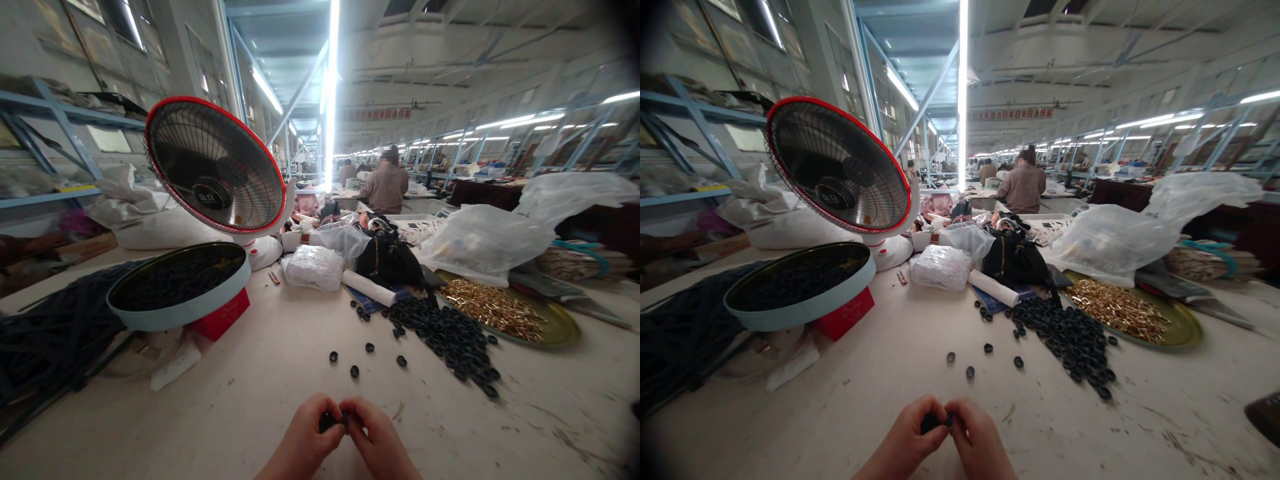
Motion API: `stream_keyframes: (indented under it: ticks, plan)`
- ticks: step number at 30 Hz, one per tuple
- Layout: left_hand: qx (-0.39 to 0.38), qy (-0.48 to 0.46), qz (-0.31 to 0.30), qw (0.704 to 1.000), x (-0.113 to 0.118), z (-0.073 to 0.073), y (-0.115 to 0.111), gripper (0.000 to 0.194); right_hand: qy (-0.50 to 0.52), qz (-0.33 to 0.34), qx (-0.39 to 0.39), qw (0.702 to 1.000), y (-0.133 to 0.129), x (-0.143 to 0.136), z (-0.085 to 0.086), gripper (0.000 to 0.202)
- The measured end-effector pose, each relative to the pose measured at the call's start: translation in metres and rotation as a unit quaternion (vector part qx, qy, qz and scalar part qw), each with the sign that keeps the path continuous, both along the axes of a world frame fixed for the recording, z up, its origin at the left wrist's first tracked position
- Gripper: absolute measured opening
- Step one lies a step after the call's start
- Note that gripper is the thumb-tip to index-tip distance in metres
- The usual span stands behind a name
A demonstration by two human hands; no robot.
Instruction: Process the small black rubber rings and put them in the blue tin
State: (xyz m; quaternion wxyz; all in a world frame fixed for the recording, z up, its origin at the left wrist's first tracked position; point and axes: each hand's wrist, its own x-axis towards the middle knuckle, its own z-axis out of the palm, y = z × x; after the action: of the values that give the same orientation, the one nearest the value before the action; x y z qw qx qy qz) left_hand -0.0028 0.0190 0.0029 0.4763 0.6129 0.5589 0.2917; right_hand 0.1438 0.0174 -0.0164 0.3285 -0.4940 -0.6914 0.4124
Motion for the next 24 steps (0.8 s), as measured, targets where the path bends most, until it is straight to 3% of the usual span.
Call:
stream_keyframes:
  ticks: [5, 11, 14, 17, 20, 24]
  plan:
    - [0.047, 0.043, 0.060, 0.996, 0.000, -0.004, 0.004, 0.003, 0.012, -0.016, -0.036, 0.999, 0.000, -0.006, 0.001, 0.015]
    - [0.050, 0.042, 0.060, 0.996, 0.003, 0.003, 0.001, 0.006, 0.006, -0.015, -0.048, 0.999, 0.005, 0.000, 0.006, 0.018]
    - [-0.012, -0.029, 0.032, 0.999, 0.003, 0.012, -0.002, 0.011, 0.127, -0.001, -0.111, 0.986, 0.007, 0.004, 0.002, 0.027]
    - [-0.091, -0.108, 0.016, 0.990, 0.000, 0.013, -0.002, 0.015, 0.267, 0.012, -0.186, 0.945, 0.008, 0.004, -0.005, 0.037]
    - [-0.075, -0.111, 0.031, 0.991, -0.002, 0.007, -0.001, 0.019, 0.306, 0.014, -0.218, 0.927, 0.007, 0.000, -0.010, 0.040]
    - [-0.040, -0.088, 0.057, 0.994, 0.001, -0.002, 0.000, 0.018, 0.299, -0.015, -0.217, 0.929, 0.003, -0.007, -0.011, 0.040]
